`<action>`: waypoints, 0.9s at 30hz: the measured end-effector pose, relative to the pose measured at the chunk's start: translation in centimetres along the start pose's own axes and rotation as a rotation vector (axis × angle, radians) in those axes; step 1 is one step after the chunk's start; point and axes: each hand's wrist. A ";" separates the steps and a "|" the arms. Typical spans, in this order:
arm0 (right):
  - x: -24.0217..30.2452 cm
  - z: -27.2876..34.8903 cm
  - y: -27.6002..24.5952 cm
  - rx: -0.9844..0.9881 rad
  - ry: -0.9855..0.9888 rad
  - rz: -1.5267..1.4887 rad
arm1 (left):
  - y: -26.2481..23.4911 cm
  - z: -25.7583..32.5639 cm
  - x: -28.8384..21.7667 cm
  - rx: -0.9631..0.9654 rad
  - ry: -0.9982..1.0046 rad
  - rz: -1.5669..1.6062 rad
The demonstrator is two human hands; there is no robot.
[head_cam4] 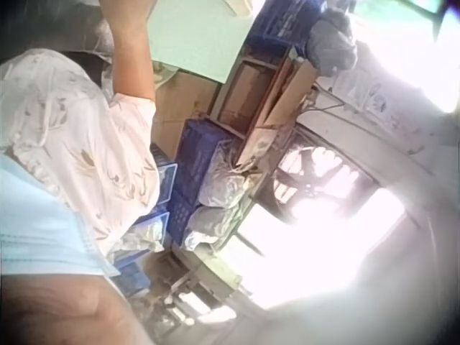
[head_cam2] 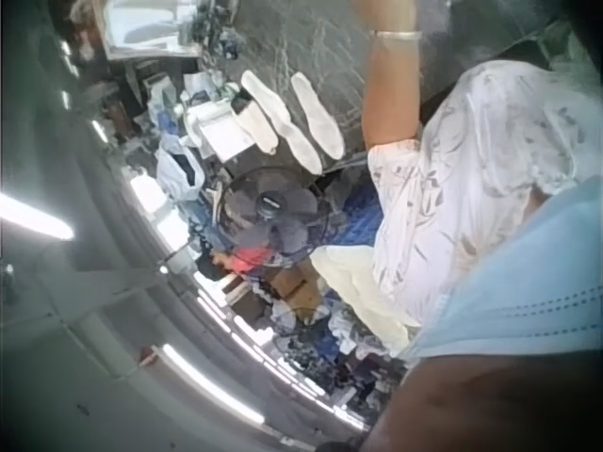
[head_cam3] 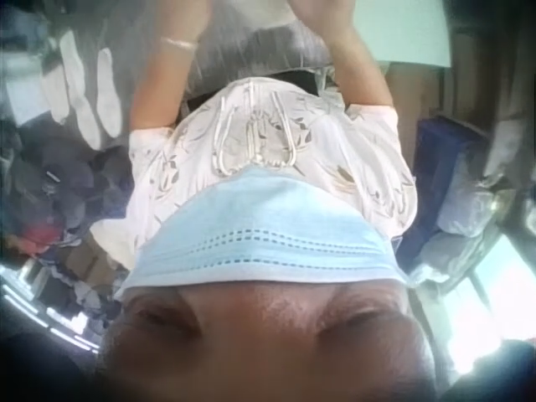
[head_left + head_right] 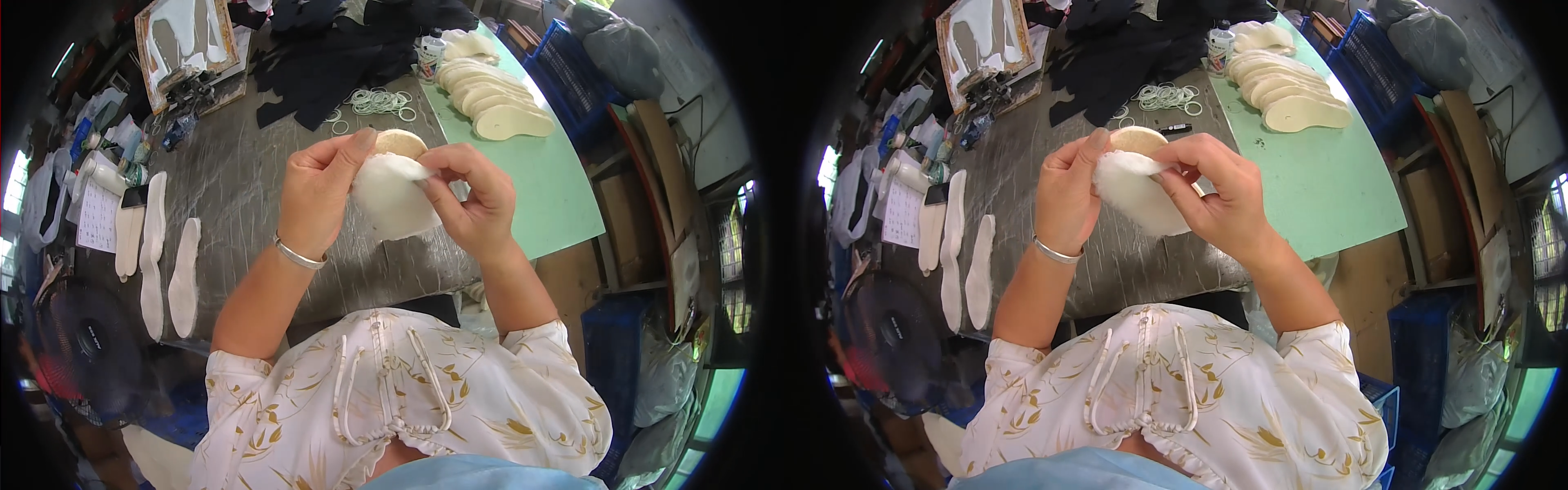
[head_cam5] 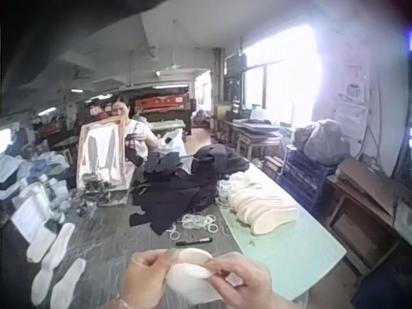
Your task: The person is stacking and aligning multiple layers of white shoe insole components on a workbench in a factory setting.
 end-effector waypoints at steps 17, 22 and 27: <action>-0.2 1.1 -0.3 -0.002 -0.160 -0.072 | -0.1 0.2 0.7 -0.062 -0.009 -0.023; -0.1 1.1 0.6 -0.079 0.135 -0.067 | 0.4 0.9 0.7 -0.017 0.066 -0.149; -0.1 1.1 1.1 -0.083 0.136 -0.069 | -0.7 0.6 1.1 0.088 -0.034 -0.095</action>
Point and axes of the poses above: each hand's wrist, its own z-axis away from the middle knuckle, its own y-axis out of the palm, x = y × z, and after that the axes turned 9 degrees about -y, right-handed
